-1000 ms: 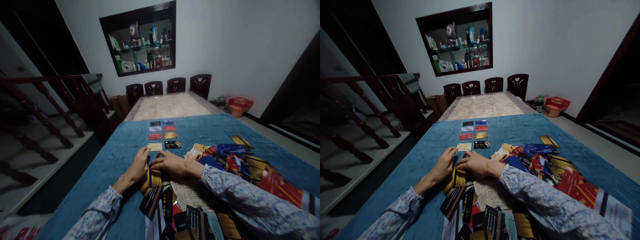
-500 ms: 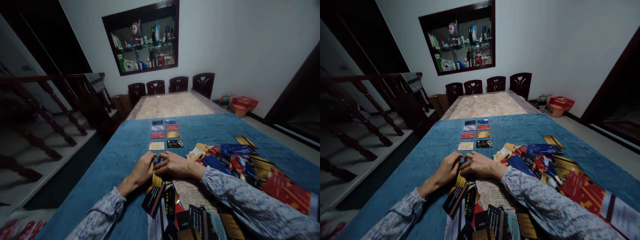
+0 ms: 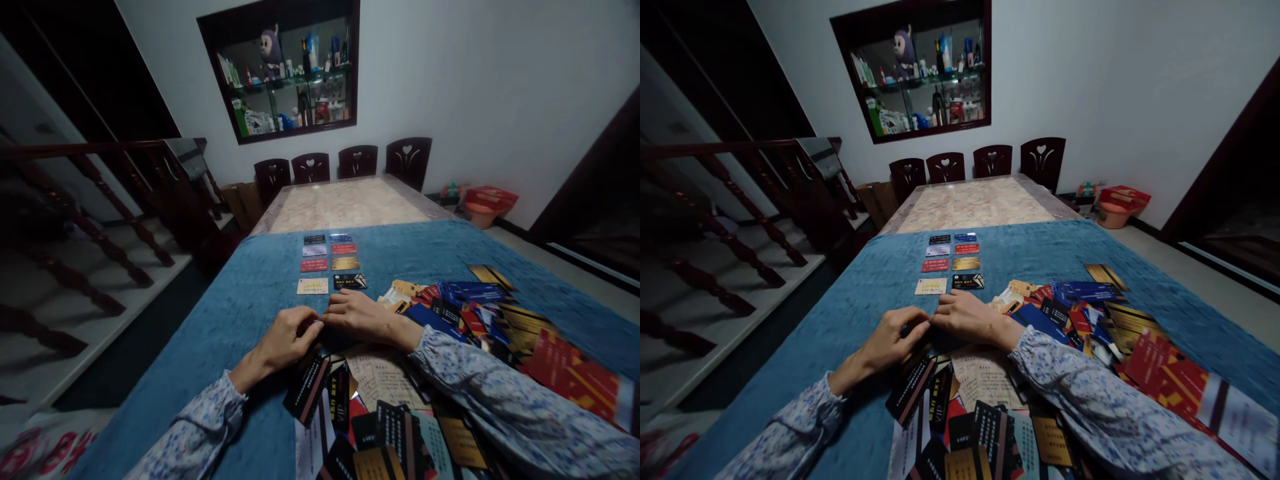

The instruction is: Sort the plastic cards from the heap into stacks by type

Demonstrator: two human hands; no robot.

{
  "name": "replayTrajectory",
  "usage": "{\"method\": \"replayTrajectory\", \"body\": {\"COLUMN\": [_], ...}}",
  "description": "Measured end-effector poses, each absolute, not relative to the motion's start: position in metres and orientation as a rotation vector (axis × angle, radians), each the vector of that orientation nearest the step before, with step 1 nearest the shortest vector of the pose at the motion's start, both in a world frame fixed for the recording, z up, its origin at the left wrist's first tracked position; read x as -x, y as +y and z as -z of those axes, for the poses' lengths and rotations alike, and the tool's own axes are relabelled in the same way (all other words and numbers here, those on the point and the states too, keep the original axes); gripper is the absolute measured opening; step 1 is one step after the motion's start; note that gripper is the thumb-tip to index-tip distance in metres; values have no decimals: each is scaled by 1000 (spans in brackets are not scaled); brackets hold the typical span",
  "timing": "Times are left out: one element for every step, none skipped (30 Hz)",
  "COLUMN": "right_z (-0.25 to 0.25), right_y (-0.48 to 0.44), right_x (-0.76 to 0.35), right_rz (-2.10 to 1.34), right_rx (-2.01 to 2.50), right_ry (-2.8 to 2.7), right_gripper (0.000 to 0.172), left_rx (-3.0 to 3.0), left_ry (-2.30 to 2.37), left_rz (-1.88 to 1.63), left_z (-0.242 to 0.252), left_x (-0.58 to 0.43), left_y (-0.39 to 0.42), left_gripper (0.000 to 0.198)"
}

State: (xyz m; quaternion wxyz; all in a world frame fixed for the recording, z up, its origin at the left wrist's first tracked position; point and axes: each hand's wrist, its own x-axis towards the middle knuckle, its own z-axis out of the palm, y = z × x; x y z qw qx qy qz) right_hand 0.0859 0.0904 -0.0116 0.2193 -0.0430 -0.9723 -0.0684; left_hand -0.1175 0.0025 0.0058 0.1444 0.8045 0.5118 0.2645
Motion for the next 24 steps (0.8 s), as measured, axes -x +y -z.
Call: {"method": "replayTrajectory", "body": {"right_z": [12,13,14,15,16,16,17,18,18,18,19,19,20,20,21,22,22,23,24,25,26,27,28,28], "right_y": [91,92,93,93,94,94,94,94,94,94,93,93,93,93,93,93,93,93,94,94,94,94,94,94], "right_x": [-86,-87,-87,-87,-88,-88,-88,-89,-89,-90,-90,-91,-92,-93,-93,-94,-94,-94,-94,-94,-94,-94,-94,-93], "right_rz": [155,123,97,76,57,38,15,-15,-50,-90,-131,-172,-209,-244,-277,-310,-340,-369,-393,-414,-432,-449,-467,-483], "right_rx": [150,180,202,219,235,255,280,312,353,402,457,514,573,631,681,723,754,774,788,794,801,807,816,828], "right_ry": [-2681,-2671,-2659,-2646,-2631,-2613,-2596,-2584,-2576,-2574,-2574,-2579,-2586,-2594,-2603,-2610,-2613,-2612,-2606,-2600,-2595,-2594,-2596,-2595], "right_gripper": [21,20,20,20,19,20,21,23,25,28,31,34,37,40,42,45,47,49,50,51,50,48,44,40], "left_rx": [-2316,-2314,-2312,-2309,-2306,-2301,-2297,-2295,-2296,-2298,-2300,-2301,-2300,-2297,-2293,-2286,-2279,-2272,-2264,-2256,-2251,-2245,-2240,-2233], "left_ry": [1475,1476,1477,1479,1477,1474,1469,1463,1457,1454,1457,1465,1473,1480,1485,1488,1490,1491,1492,1493,1494,1497,1501,1507], "left_rz": [-779,-795,-812,-828,-841,-852,-862,-870,-871,-869,-868,-870,-872,-874,-869,-861,-851,-843,-836,-832,-833,-839,-848,-860], "left_z": [-5,-4,-2,-1,0,1,2,3,4,5,6,7,9,10,11,12,13,13,13,13,14,14,15,16], "left_x": [118,119,119,120,121,121,122,123,124,125,126,127,128,130,131,132,132,133,133,134,134,134,134,134], "left_y": [3,3,4,5,6,7,8,9,10,11,12,13,14,15,15,16,16,16,16,17,17,17,17,17], "left_gripper": [15,17,20,21,21,21,21,21,22,22,24,25,27,29,32,34,36,38,38,38,38,36,35,34]}}
